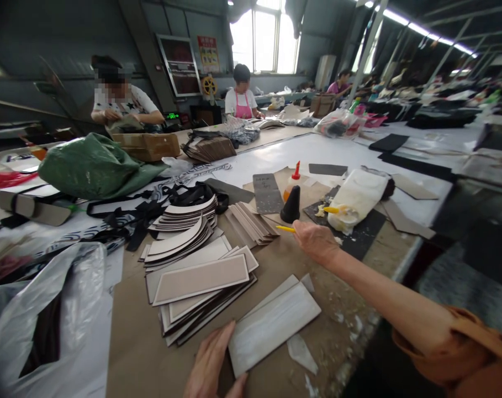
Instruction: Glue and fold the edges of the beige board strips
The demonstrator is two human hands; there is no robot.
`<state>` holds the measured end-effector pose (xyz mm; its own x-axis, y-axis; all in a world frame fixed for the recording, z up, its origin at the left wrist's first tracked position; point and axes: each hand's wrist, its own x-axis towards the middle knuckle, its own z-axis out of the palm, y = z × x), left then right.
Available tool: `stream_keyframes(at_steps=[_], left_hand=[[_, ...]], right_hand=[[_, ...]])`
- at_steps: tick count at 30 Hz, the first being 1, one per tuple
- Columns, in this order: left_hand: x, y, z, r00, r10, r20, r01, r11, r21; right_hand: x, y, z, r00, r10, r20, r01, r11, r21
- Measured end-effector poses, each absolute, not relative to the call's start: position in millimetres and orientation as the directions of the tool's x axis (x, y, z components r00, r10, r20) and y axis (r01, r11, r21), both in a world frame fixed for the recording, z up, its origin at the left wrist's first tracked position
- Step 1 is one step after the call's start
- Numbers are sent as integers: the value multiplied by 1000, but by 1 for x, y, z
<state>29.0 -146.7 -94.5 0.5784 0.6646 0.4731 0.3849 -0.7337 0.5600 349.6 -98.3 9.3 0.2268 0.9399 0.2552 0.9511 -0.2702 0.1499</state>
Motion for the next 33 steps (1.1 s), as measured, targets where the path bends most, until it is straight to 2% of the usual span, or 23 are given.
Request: stream_keyframes(at_steps=[3, 5, 7, 11, 14, 17, 19, 22, 24, 26, 28, 30, 31, 33], left_hand=[[27, -150, -92, 608, 645, 463, 404, -753, 519], [26, -153, -88, 613, 647, 454, 429, -755, 496], [23, -155, -80, 619, 653, 437, 457, -751, 476], [17, -164, -55, 650, 650, 393, 508, -757, 412], [18, -177, -28, 581, 646, 496, 561, -759, 331], [27, -191, -5, 546, 587, 597, 610, -768, 197], [36, -199, 4, 592, 557, 582, 605, -785, 135], [45, -208, 4, 643, 567, 514, 570, -803, 173], [48, -213, -1, 655, 586, 477, 550, -803, 230], [49, -219, -7, 667, 597, 447, 533, -801, 273], [52, -225, -10, 680, 599, 423, 520, -801, 298], [56, -230, -11, 689, 600, 406, 506, -800, 322], [59, -232, -10, 692, 603, 398, 499, -797, 339], [66, -236, -8, 690, 613, 385, 486, -787, 381]], right_hand=[[356, -115, 19, 269, 912, 309, 938, -321, 128], [360, -129, 27, 299, 891, 341, 937, -341, 69], [364, -143, 36, 313, 880, 358, 948, -312, -62], [371, -175, 54, 265, 908, 326, 907, -120, -404], [367, -201, 65, 165, 972, 166, 813, -39, -581], [353, -225, 70, 20, 996, -89, 726, -76, -683], [341, -237, 69, -86, 968, -234, 678, -115, -726], [330, -249, 62, -210, 920, -332, 625, -134, -769], [328, -254, 55, -236, 911, -339, 653, -110, -749], [328, -259, 47, -200, 942, -269, 759, -25, -651], [327, -265, 39, -155, 985, -82, 888, 102, -447], [323, -271, 34, -206, 971, 122, 947, 229, -225], [320, -273, 32, -266, 947, 179, 945, 293, -144], [311, -275, 31, -402, 894, 198, 905, 421, -65]])
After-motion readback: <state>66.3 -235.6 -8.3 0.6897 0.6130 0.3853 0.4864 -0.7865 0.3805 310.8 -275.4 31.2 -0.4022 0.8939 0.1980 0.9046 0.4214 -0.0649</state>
